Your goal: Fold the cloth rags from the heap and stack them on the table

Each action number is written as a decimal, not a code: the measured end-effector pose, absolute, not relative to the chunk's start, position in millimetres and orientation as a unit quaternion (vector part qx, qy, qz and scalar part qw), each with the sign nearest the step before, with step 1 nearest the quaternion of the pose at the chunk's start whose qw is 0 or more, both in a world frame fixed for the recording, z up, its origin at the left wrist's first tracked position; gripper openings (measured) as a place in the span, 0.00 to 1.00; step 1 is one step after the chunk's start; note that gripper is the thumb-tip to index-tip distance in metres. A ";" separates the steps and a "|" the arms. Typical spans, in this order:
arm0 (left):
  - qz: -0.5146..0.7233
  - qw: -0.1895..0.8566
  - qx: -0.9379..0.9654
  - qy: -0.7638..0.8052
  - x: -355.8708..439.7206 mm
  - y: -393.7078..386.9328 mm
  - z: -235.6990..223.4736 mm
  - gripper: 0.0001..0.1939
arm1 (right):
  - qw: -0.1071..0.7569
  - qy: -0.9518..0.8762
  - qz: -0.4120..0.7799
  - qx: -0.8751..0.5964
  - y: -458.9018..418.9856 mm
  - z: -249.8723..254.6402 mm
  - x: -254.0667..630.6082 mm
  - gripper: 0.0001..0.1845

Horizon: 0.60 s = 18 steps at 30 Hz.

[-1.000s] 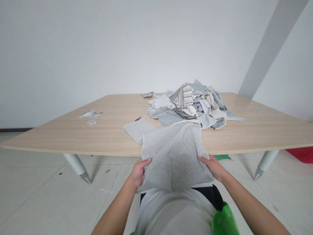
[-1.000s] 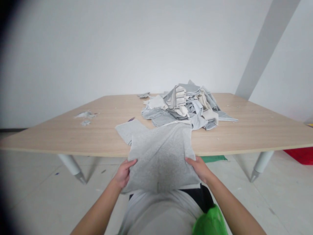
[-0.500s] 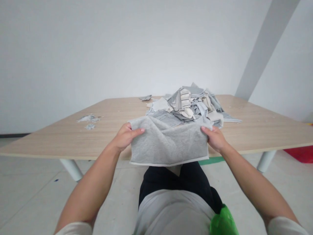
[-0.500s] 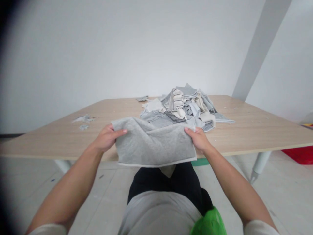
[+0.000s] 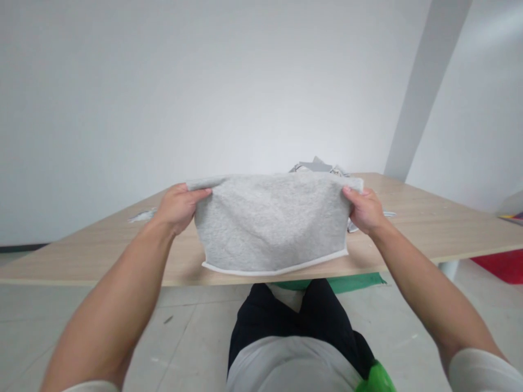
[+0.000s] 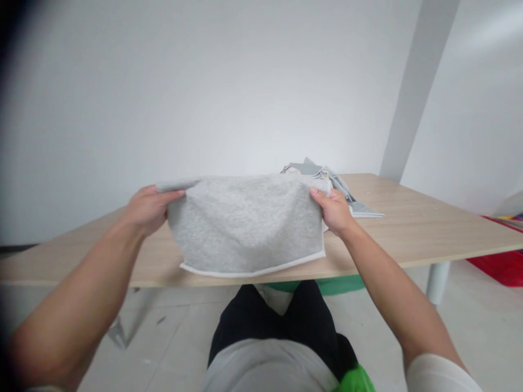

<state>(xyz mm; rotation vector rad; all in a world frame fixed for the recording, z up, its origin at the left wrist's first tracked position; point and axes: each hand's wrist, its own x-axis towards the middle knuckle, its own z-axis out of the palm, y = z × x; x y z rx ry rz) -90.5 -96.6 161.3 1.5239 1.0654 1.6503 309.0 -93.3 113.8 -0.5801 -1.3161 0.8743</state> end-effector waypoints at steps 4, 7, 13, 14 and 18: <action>0.672 0.292 0.573 0.367 -93.5 -103.3 190.3 0.24 | 0.682 -0.595 0.353 -0.239 -99.6 134.7 317.9 0.19; 0.685 0.281 0.570 0.355 -94.3 -108.7 208.4 0.22 | 0.700 -0.600 0.314 -0.225 -101.2 146.0 322.3 0.17; 0.724 0.220 0.562 0.334 -96.9 -112.2 217.2 0.19 | 0.711 -0.618 0.199 -0.270 -99.9 155.1 328.7 0.17; 0.730 0.202 0.560 0.334 -99.0 -110.9 217.4 0.18 | 0.716 -0.611 0.184 -0.284 -99.5 156.5 330.4 0.17; 0.748 0.105 0.545 0.363 -107.3 -102.6 219.6 0.24 | 0.730 -0.585 0.152 -0.321 -98.4 161.6 333.3 0.19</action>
